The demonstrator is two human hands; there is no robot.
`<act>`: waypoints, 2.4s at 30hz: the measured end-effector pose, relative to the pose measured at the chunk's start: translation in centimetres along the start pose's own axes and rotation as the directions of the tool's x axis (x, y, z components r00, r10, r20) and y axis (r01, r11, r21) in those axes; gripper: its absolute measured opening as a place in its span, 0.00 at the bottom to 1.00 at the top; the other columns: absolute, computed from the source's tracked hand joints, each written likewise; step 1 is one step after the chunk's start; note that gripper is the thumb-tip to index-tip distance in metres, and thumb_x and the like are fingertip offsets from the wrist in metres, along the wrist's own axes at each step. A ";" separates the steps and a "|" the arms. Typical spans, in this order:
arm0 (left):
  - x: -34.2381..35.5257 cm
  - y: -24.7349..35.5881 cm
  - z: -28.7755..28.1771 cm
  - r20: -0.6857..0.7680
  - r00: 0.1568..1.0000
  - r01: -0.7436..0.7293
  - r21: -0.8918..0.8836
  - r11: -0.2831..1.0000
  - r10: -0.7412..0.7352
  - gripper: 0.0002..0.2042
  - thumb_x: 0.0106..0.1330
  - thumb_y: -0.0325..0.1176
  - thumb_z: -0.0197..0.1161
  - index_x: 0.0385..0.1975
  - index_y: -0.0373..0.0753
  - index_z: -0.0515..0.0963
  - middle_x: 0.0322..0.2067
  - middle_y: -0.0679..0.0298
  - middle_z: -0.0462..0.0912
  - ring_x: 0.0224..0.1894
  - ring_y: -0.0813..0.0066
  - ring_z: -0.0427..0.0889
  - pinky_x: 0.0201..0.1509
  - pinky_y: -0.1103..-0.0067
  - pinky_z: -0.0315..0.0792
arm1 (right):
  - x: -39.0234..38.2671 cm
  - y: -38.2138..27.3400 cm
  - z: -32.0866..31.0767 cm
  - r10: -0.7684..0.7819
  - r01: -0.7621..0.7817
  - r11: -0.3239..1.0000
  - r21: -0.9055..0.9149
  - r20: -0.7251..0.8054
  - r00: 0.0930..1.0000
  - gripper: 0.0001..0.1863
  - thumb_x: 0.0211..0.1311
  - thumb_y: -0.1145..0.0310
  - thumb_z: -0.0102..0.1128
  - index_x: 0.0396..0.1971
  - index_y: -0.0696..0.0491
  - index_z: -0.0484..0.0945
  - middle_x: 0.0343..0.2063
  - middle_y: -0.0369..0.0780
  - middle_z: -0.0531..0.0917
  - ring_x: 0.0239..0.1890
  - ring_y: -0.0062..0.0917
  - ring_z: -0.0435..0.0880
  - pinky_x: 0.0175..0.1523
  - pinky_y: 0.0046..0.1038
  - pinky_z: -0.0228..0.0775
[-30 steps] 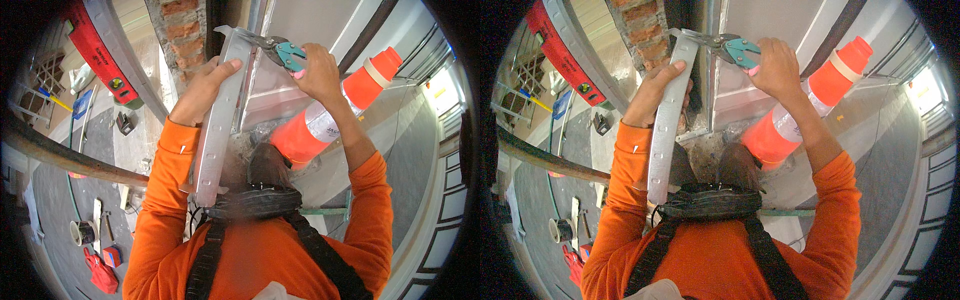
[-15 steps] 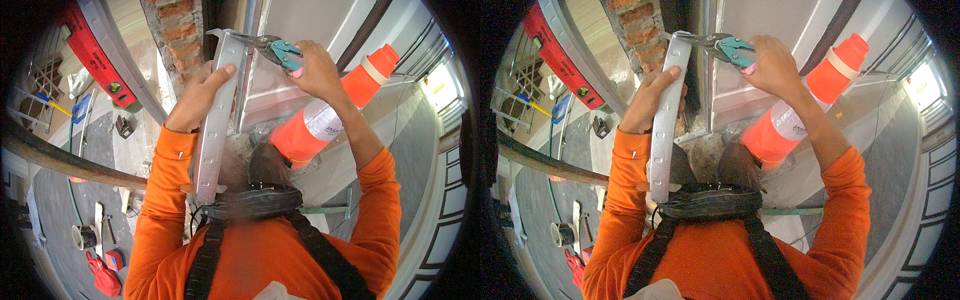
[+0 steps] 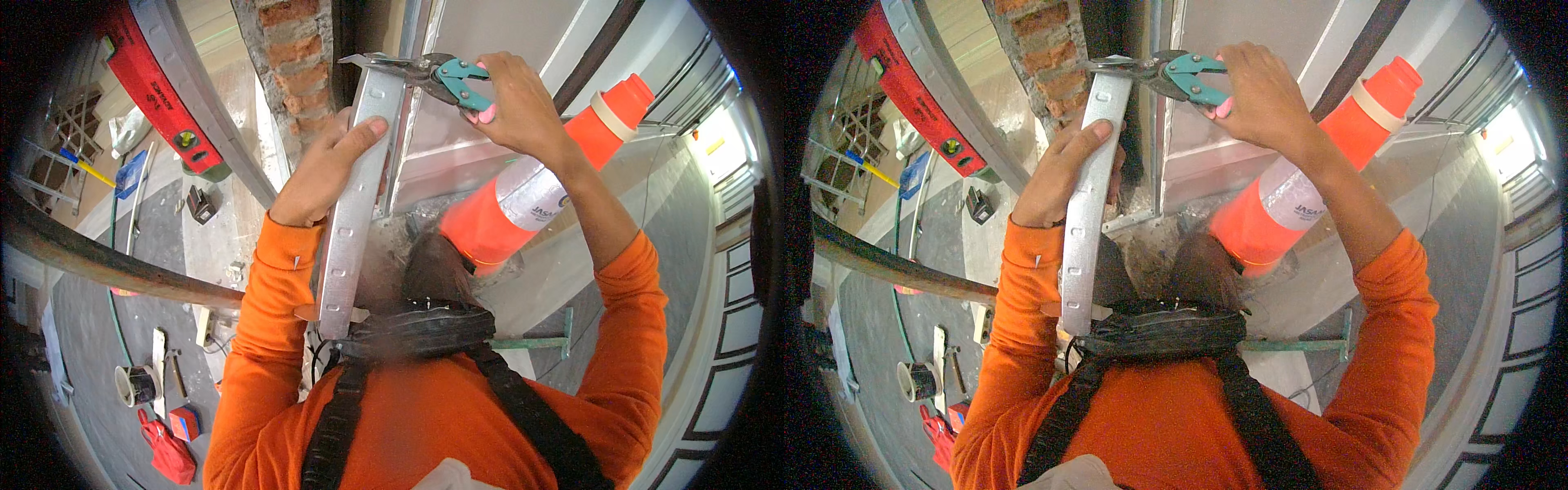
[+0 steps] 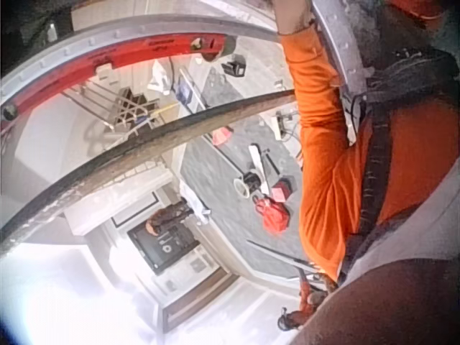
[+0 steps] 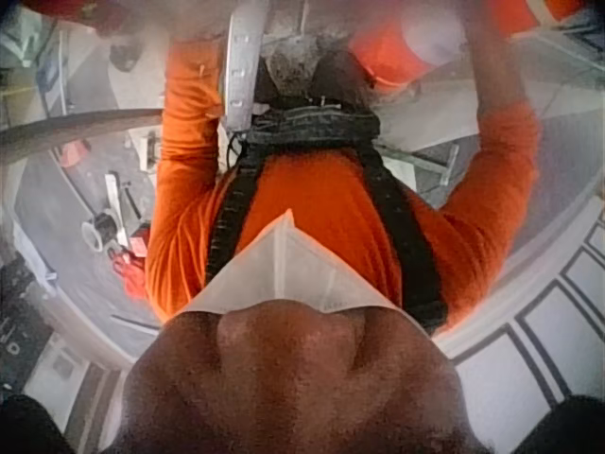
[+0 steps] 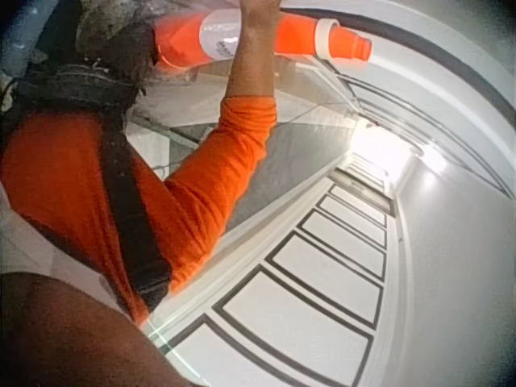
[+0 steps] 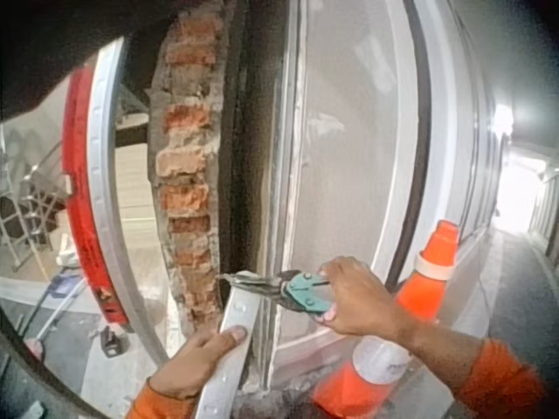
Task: The person cuts a white metal trim piece using tin snips, fits it into a wall corner, and then uses an angle grinder to smooth the edges. The task involves precise cutting and fitting of the trim to the wall structure.
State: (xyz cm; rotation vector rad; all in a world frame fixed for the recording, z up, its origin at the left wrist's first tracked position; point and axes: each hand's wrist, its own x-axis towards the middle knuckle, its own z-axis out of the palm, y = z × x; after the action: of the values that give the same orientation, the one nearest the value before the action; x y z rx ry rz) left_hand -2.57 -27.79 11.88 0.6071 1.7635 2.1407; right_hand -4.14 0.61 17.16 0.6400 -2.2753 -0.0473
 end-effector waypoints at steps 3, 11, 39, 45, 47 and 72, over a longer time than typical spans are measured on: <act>-0.1 0.2 -0.1 -0.004 1.000 0.008 -0.006 1.000 -0.008 0.21 0.70 0.50 0.60 0.45 0.36 0.72 0.25 0.62 0.77 0.19 0.74 0.78 0.20 0.78 0.73 | 0.2 -0.3 -0.2 0.061 -0.061 0.998 -0.002 0.058 0.996 0.29 0.44 0.58 0.74 0.44 0.59 0.76 0.40 0.50 0.82 0.45 0.47 0.81 0.49 0.44 0.73; 0.1 -0.3 -0.7 -0.029 0.999 -0.027 -0.071 0.997 0.025 0.20 0.69 0.49 0.60 0.43 0.35 0.73 0.25 0.62 0.78 0.18 0.74 0.78 0.20 0.78 0.74 | 2.0 -0.8 -1.9 0.162 -0.178 0.984 0.017 0.331 0.930 0.30 0.44 0.58 0.74 0.46 0.58 0.75 0.42 0.51 0.81 0.47 0.48 0.80 0.52 0.45 0.73; 0.3 -0.4 -0.1 -0.066 0.994 -0.089 -0.036 0.995 0.087 0.21 0.69 0.52 0.59 0.46 0.38 0.74 0.28 0.65 0.78 0.22 0.76 0.78 0.24 0.79 0.72 | 2.1 -2.2 -1.4 0.119 -0.182 0.950 0.255 0.246 0.962 0.25 0.47 0.63 0.67 0.45 0.58 0.74 0.40 0.50 0.81 0.46 0.49 0.80 0.51 0.43 0.73; 1.3 -1.4 -5.9 -0.466 0.884 -0.061 -0.084 0.995 0.015 0.18 0.71 0.47 0.58 0.44 0.35 0.76 0.29 0.62 0.80 0.28 0.73 0.80 0.33 0.77 0.74 | -4.0 -1.6 -2.2 0.028 -0.502 0.673 0.543 0.660 0.751 0.31 0.44 0.68 0.67 0.53 0.56 0.71 0.43 0.43 0.76 0.49 0.33 0.76 0.57 0.30 0.68; 1.7 -2.0 -6.2 -0.517 0.846 -0.155 -0.009 0.988 0.128 0.21 0.71 0.48 0.59 0.47 0.33 0.77 0.36 0.62 0.81 0.34 0.74 0.80 0.40 0.78 0.74 | -8.5 -3.4 -0.6 0.063 -0.728 0.546 0.415 0.846 0.530 0.32 0.43 0.68 0.67 0.53 0.56 0.72 0.43 0.42 0.76 0.49 0.32 0.75 0.57 0.31 0.68; 5.3 -17.7 -6.3 -0.367 0.834 -0.144 -0.865 0.480 -0.411 0.26 0.79 0.54 0.34 0.49 0.32 0.65 0.45 0.45 0.75 0.47 0.45 0.78 0.58 0.50 0.75 | -18.2 -8.4 4.0 0.540 -0.543 0.826 0.151 0.061 0.839 0.46 0.35 0.67 0.77 0.59 0.56 0.64 0.55 0.49 0.69 0.61 0.50 0.64 0.67 0.51 0.51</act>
State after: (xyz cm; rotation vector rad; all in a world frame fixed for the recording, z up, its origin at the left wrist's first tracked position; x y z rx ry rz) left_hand -10.93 -26.99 -5.74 -0.4656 0.5381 2.8107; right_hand 7.51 1.02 0.32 0.0464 -2.4112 0.4169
